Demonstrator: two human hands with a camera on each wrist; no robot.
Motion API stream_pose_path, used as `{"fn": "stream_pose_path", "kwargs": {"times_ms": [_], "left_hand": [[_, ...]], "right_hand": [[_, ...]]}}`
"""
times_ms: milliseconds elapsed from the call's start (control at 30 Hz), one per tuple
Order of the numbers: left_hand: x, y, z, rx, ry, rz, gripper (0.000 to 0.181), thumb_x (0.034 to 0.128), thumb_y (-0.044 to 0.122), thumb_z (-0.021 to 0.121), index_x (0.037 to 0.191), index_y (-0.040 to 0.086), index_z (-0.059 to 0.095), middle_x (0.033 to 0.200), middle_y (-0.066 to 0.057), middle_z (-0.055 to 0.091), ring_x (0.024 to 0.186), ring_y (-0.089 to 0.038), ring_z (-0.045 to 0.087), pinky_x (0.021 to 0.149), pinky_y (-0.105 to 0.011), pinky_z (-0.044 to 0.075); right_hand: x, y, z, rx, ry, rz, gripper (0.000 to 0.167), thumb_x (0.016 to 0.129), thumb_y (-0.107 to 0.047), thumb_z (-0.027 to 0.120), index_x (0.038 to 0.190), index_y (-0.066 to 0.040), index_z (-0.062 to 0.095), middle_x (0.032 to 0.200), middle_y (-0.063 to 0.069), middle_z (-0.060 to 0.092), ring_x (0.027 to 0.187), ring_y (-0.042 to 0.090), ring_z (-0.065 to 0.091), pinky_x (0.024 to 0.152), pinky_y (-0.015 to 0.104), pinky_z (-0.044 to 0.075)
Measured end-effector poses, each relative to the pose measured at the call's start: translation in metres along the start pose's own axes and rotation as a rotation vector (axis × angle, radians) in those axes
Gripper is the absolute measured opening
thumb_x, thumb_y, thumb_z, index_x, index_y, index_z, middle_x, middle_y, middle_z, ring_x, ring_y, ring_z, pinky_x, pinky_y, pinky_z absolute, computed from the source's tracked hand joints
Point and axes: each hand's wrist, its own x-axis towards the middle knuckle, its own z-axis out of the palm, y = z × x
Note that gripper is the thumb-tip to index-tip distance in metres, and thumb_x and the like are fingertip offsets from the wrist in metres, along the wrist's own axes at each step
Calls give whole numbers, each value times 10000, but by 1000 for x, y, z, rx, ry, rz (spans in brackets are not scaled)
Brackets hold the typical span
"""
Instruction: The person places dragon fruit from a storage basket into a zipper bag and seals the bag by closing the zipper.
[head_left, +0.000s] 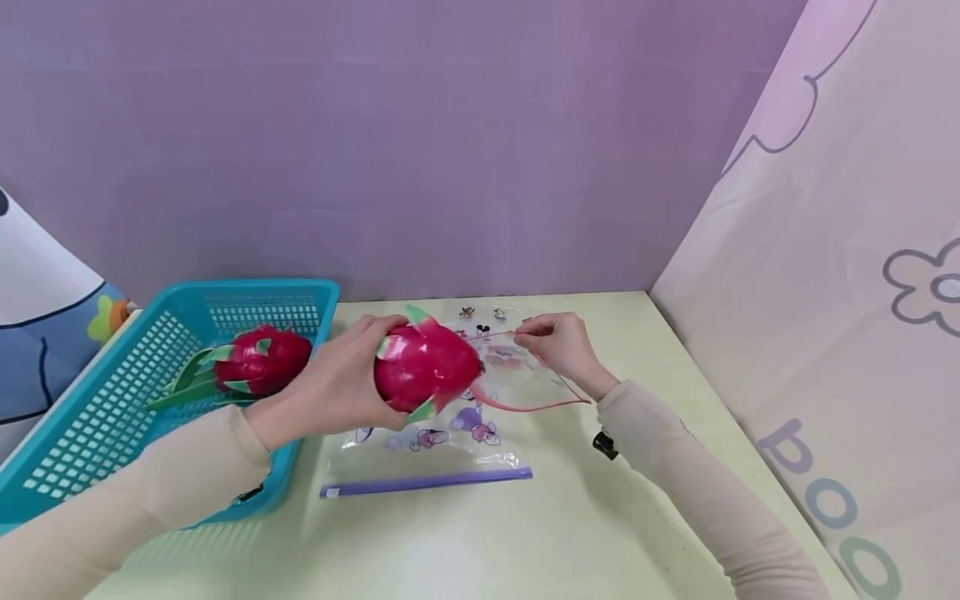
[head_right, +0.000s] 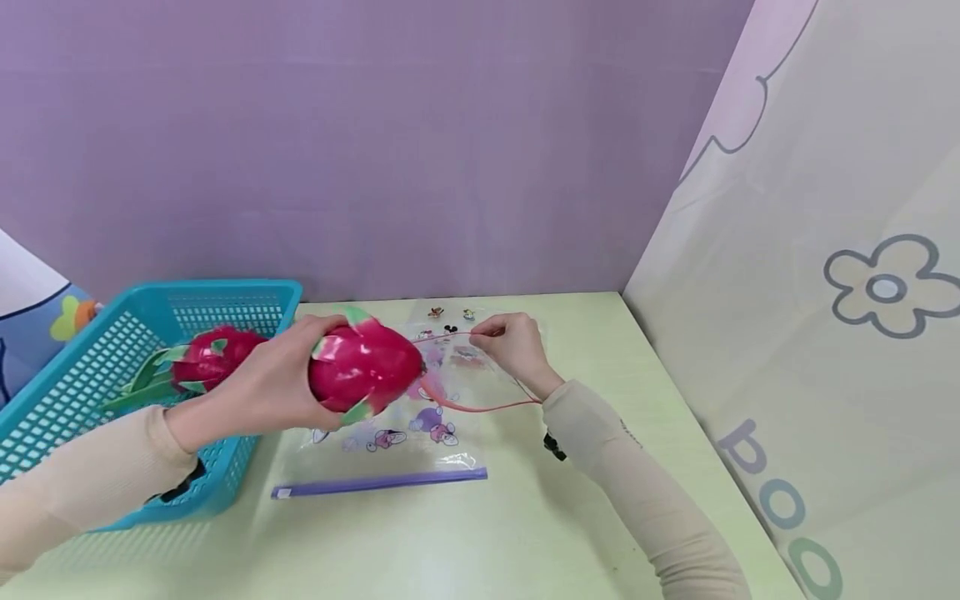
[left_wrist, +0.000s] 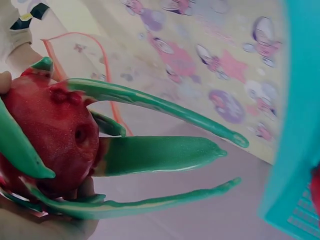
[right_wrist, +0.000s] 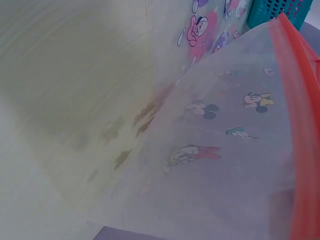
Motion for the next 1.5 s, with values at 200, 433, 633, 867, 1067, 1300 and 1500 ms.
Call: {"fn": "stream_pose_path", "kwargs": {"times_ms": [200,433,633,867,1067,1300,1500], "left_hand": [[17,18,15,-33,2,-37,1046,477,232,877,1356,105,325,1219,-72,484,1081,-259,511,741,-424,548],[34,35,30,-82,2,-44,1032,498,238,877,1358,134,316,1259,-42,465,1127,-244,478,761,-411,544],[45,41,39,-118,2,-21,1008,513,222,873,1352,132,322,1255,-43,464,1131,-238,475,773,-407,541],[43,36,48,-109,-14,-49,1025,497,225,877,1356,136,326,1249,-44,470,1115,-249,488,787,-414,534],[42,32,54,-9,-36,-43,1060,479,307,878,1371,141,329,1231,-44,480,1100,-259,483,785,-434,527],[39,27,61,126,-76,35,1044,473,312,886,1351,156,345,1205,-19,480,1108,-222,472,798,-417,527],[37,26,62,178,-60,125,1067,482,345,889,1372,144,337,1232,-18,472,1140,-217,458,830,-414,515]], "right_hand": [[-1,-5,0,-19,-1,-2,139,806,-135,698,918,-56,726,912,88,696,724,149,592,608,223,496],[-2,-7,0,-34,31,-16,138,823,-3,621,913,-28,723,883,123,698,755,184,605,619,221,507],[-4,-7,0,-90,57,-112,254,745,145,515,873,37,707,753,155,670,615,148,510,535,192,424],[-4,-10,-1,40,4,17,195,824,92,564,949,26,699,893,172,679,646,125,538,532,174,466],[-6,-11,-7,38,18,48,150,824,-132,679,945,-54,721,928,110,692,735,167,601,611,216,525],[-7,-13,-8,31,23,56,164,813,-154,695,947,-64,724,933,93,696,782,167,605,644,210,519],[-7,-17,-8,18,42,74,167,810,-156,697,952,-72,726,950,93,694,806,187,586,639,211,518]]}}
